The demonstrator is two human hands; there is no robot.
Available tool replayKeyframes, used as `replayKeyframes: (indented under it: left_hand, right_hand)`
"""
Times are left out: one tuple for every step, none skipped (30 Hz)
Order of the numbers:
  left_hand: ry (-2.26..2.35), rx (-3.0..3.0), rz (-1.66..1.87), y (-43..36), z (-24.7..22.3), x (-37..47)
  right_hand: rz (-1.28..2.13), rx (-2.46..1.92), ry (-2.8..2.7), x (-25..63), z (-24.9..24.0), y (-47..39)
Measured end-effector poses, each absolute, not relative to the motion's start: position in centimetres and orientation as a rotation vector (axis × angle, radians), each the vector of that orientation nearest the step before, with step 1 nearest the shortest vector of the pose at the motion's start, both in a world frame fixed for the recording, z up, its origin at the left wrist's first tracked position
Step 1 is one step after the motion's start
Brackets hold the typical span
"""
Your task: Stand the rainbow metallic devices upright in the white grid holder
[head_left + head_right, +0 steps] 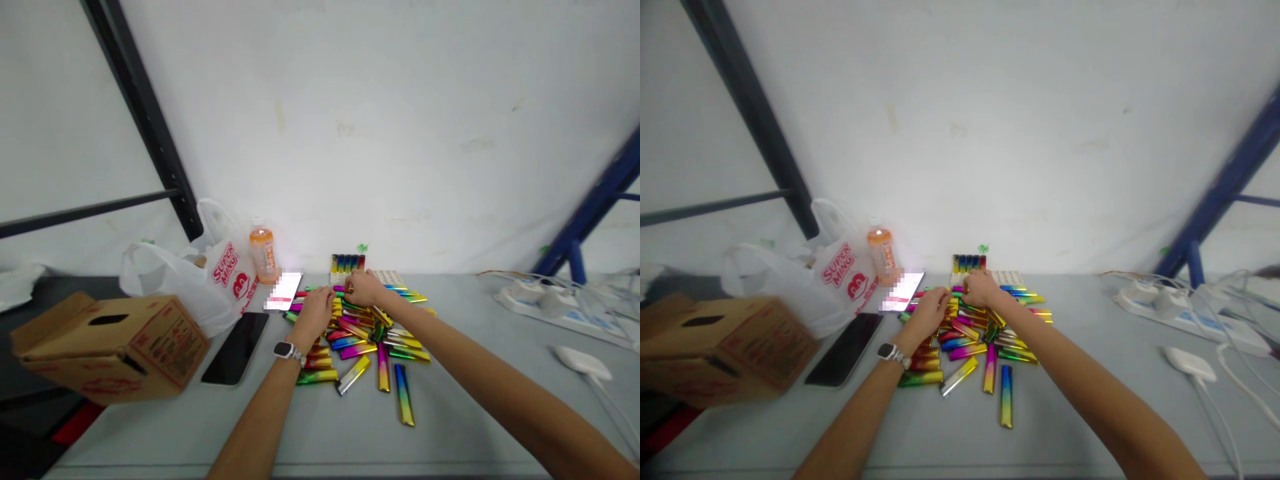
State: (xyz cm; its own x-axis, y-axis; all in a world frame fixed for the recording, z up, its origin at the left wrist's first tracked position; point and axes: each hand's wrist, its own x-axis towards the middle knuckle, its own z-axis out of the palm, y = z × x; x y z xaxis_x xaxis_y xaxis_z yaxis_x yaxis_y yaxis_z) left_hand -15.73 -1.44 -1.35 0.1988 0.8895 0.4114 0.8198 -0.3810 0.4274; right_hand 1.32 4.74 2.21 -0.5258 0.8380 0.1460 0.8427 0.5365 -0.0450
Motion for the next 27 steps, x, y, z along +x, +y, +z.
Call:
replayKeyframes:
  left_hand:
    - [1.678, 2.331, 0.96, -1.4, -1.5, -15.8]
    - [1.675, 2.323, 0.982, -1.3, -1.6, -15.8]
    - [1.67, 2.316, 1.004, -1.3, -1.6, -15.9]
    - [1.666, 2.309, 1.026, -1.3, -1.7, -15.9]
    - [1.666, 2.296, 1.053, -1.2, -1.7, -15.9]
    - [1.669, 2.277, 1.089, -1.2, -1.7, -16.0]
    - [1.675, 2.249, 1.135, -1.1, -1.7, -16.0]
    - [1.682, 2.211, 1.196, -1.1, -1.7, -16.0]
    - [1.687, 2.161, 1.268, -1.0, -1.6, -16.0]
    - [1.684, 2.099, 1.342, -0.9, -1.6, -15.9]
    - [1.672, 2.027, 1.412, -0.8, -1.4, -15.8]
    - [1.649, 1.949, 1.467, -0.8, -1.3, -15.6]
    - [1.612, 1.872, 1.505, -0.8, -1.2, -15.3]
    - [1.56, 1.805, 1.526, -0.8, -1.1, -15.0]
    - [1.499, 1.756, 1.531, -0.9, -1.0, -14.7]
    - [1.432, 1.732, 1.529, -1.0, -1.0, -14.3]
    - [1.366, 1.735, 1.523, -1.2, -0.9, -13.9]
    - [1.308, 1.756, 1.518, -1.4, -0.8, -13.5]
    - [1.262, 1.782, 1.516, -1.6, -0.8, -13.1]
    - [1.228, 1.803, 1.52, -1.8, -0.7, -12.7]
    - [1.202, 1.808, 1.528, -2.1, -0.6, -12.4]
    - [1.18, 1.796, 1.545, -2.3, -0.5, -12.1]
    - [1.157, 1.768, 1.569, -2.6, -0.3, -11.9]
    - [1.13, 1.728, 1.599, -2.8, -0.1, -11.6]
    - [1.096, 1.68, 1.629, -3.0, 0.1, -11.4]
    - [1.053, 1.623, 1.654, -3.2, 0.3, -11.2]
    - [1.004, 1.556, 1.669, -3.4, 0.5, -11.1]
  right_hand:
    - [-0.042, -1.455, -2.64, 1.1, 2.4, 4.9]
    - [-0.036, -1.468, -2.664, 0.8, 2.6, 5.1]
    - [-0.032, -1.48, -2.691, 0.6, 2.7, 5.3]
    - [-0.031, -1.489, -2.717, 0.4, 2.9, 5.4]
    - [-0.034, -1.494, -2.735, 0.3, 2.9, 5.5]
    - [-0.042, -1.489, -2.743, 0.2, 2.9, 5.7]
    - [-0.047, -1.473, -2.741, 0.3, 2.8, 5.8]
    - [-0.045, -1.448, -2.727, 0.4, 2.7, 5.9]
    - [-0.033, -1.414, -2.699, 0.6, 2.6, 5.9]
    - [-0.007, -1.375, -2.658, 0.8, 2.5, 5.8]
    - [0.038, -1.329, -2.602, 1.1, 2.3, 5.6]
    - [0.103, -1.28, -2.534, 1.4, 2.2, 5.3]
    - [0.189, -1.23, -2.458, 1.8, 2.1, 4.8]
    - [0.287, -1.182, -2.381, 2.1, 2.1, 4.1]
    - [0.387, -1.133, -2.306, 2.4, 2.0, 3.3]
    - [0.483, -1.086, -2.242, 2.6, 1.9, 2.5]
    - [0.567, -1.041, -2.187, 2.8, 1.7, 1.6]
    - [0.633, -0.993, -2.14, 3.0, 1.5, 0.8]
    - [0.677, -0.955, -2.096, 3.1, 1.3, 0.0]
    - [0.704, -0.934, -2.052, 3.3, 1.1, -0.6]
    - [0.715, -0.931, -2.006, 3.5, 0.8, -1.2]
    - [0.717, -0.943, -1.958, 3.7, 0.6, -1.7]
    - [0.71, -0.963, -1.904, 4.0, 0.3, -2.1]
    - [0.703, -0.979, -1.849, 4.3, 0.2, -2.3]
    - [0.703, -0.983, -1.796, 4.6, 0.0, -2.5]
    - [0.709, -0.978, -1.745, 4.9, 0.0, -2.6]
    - [0.718, -0.971, -1.697, 5.1, -0.1, -2.7]
